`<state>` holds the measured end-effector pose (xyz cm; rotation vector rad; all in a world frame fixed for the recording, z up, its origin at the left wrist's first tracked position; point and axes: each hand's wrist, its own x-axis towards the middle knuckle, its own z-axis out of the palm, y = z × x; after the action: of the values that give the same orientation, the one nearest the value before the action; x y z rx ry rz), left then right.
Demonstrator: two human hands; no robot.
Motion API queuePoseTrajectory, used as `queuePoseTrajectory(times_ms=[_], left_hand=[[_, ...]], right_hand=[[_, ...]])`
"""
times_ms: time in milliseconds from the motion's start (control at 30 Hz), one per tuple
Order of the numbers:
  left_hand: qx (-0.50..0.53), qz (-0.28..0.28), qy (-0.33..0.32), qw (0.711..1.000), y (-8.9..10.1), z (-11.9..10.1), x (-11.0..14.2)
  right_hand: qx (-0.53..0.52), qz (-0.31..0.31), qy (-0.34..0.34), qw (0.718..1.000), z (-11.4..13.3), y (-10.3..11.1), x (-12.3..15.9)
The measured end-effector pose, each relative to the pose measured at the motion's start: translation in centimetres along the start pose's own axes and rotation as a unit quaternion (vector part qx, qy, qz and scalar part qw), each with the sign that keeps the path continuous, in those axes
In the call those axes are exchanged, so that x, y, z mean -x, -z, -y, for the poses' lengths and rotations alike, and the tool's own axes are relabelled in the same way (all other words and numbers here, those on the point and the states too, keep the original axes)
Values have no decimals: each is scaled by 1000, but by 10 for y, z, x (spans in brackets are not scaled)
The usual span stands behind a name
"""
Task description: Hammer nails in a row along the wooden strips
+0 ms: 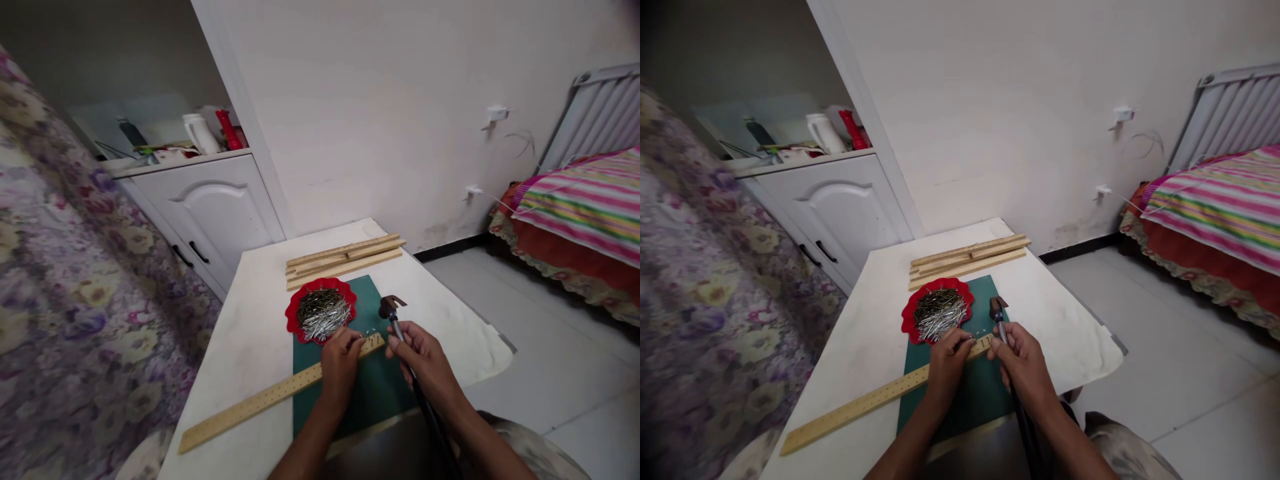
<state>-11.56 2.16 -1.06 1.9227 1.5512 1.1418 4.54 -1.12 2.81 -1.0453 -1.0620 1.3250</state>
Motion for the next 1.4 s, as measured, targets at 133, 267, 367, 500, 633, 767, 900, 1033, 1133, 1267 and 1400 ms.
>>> queuePoseTrajectory(times_ms=[133,267,367,500,633,767,900,1033,1133,1267,1400], left_hand=[[-8,0,-1,1000,-3,2,-1],[-21,4,8,1000,-4,3,-1],[-47,1,6,999,-5,6,0],[-68,-8,-4,998,-7,10,0],[-60,-7,3,998,-8,9,0],[-67,0,13,998,-8,8,0],[-71,-6,10,997,-8,9,0],[-80,-2,8,997,-8,10,1],[-76,-3,5,997,-9,11,2],[-69,1,1,998,-10,12,3],[-46,13,-2,999,-7,5,5]], right_hand=[[-2,28,6,1000,2,0,1],[-5,94,-17,995,2,-3,4],[1,138,-30,990,-2,-6,7],[18,164,-31,986,-9,-9,9],[38,163,-36,985,-10,-9,9],[45,162,-26,985,-11,-8,10],[60,165,-33,984,-13,-9,11],[61,161,-34,984,-13,-10,11],[64,163,-36,984,-13,-10,11],[58,168,-37,983,-12,-9,11],[61,145,-13,987,-5,-6,11]])
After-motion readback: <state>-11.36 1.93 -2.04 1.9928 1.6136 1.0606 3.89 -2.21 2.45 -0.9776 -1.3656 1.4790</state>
